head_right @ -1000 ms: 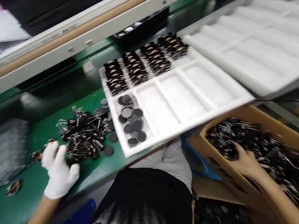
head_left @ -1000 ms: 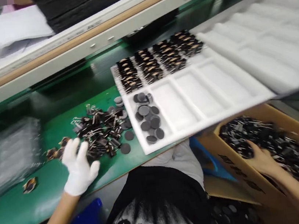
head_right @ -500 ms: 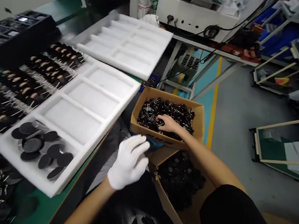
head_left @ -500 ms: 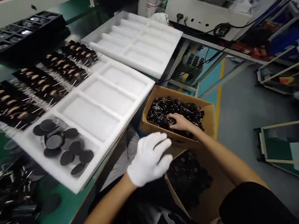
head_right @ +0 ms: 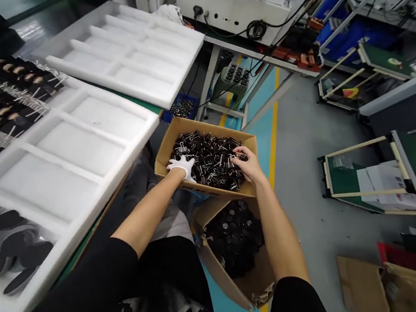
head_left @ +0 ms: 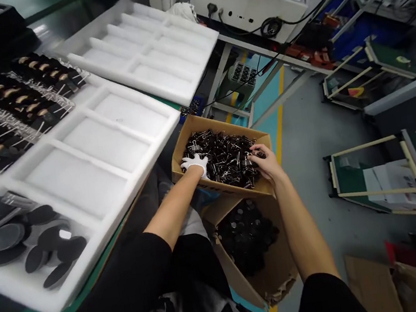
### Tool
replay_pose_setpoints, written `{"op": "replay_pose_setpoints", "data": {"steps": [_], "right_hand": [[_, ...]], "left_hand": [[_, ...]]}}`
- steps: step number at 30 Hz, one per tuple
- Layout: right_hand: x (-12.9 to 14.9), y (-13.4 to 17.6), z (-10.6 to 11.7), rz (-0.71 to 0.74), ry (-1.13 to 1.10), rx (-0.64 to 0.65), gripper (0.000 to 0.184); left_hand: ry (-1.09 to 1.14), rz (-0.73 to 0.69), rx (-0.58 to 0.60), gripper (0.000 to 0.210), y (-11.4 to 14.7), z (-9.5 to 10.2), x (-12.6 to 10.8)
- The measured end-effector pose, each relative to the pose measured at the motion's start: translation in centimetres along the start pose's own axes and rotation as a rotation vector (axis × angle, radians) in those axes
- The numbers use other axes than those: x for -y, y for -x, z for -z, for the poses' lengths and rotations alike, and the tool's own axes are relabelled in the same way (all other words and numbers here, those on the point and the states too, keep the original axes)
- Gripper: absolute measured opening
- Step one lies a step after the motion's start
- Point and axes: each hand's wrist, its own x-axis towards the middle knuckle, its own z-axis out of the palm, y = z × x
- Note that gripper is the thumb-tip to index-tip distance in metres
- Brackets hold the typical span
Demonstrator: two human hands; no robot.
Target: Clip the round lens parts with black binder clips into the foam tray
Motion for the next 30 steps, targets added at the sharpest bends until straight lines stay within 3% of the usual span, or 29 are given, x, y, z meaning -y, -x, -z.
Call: {"op": "replay_pose_setpoints", "data": {"steps": [5, 11, 15, 17, 24, 30], "right_hand": [[-1.0, 0.8, 0.8, -0.125, -0.283, -0.036, 0.054], [-1.5, 1.4, 0.4, -0.138, -0.543, -0.031, 0.052], [-1.8, 1.6, 0.4, -0.145, -0.652, -0.028, 0.052], [-1.8, 1.6, 0.3, -0.147, -0.691, -0.019, 0.052], [-0.7, 2.2, -1.1, -0.115, -0.753, 0.045, 0.047], [0.5, 3.2, -1.1, -0.087, -0.739, 0.082, 0.045]], "left_hand": [[-0.077, 0.022, 0.020, 0.102, -1.0, -0.1, -0.2], [-0.145, -0.050, -0.022, 0.094, -0.6, 0.4, 0.4], [-0.175, -0.171, -0.081, 0.054, -0.4, 0.9, 1.9], [-0.189, -0.189, -0.100, 0.045, -0.4, 0.9, 2.3], [-0.206, -0.061, -0.077, 0.044, 0.0, 0.2, 0.6], [-0.128, -0.153, -0.105, 0.042, 0.3, 1.1, 1.7]]}}
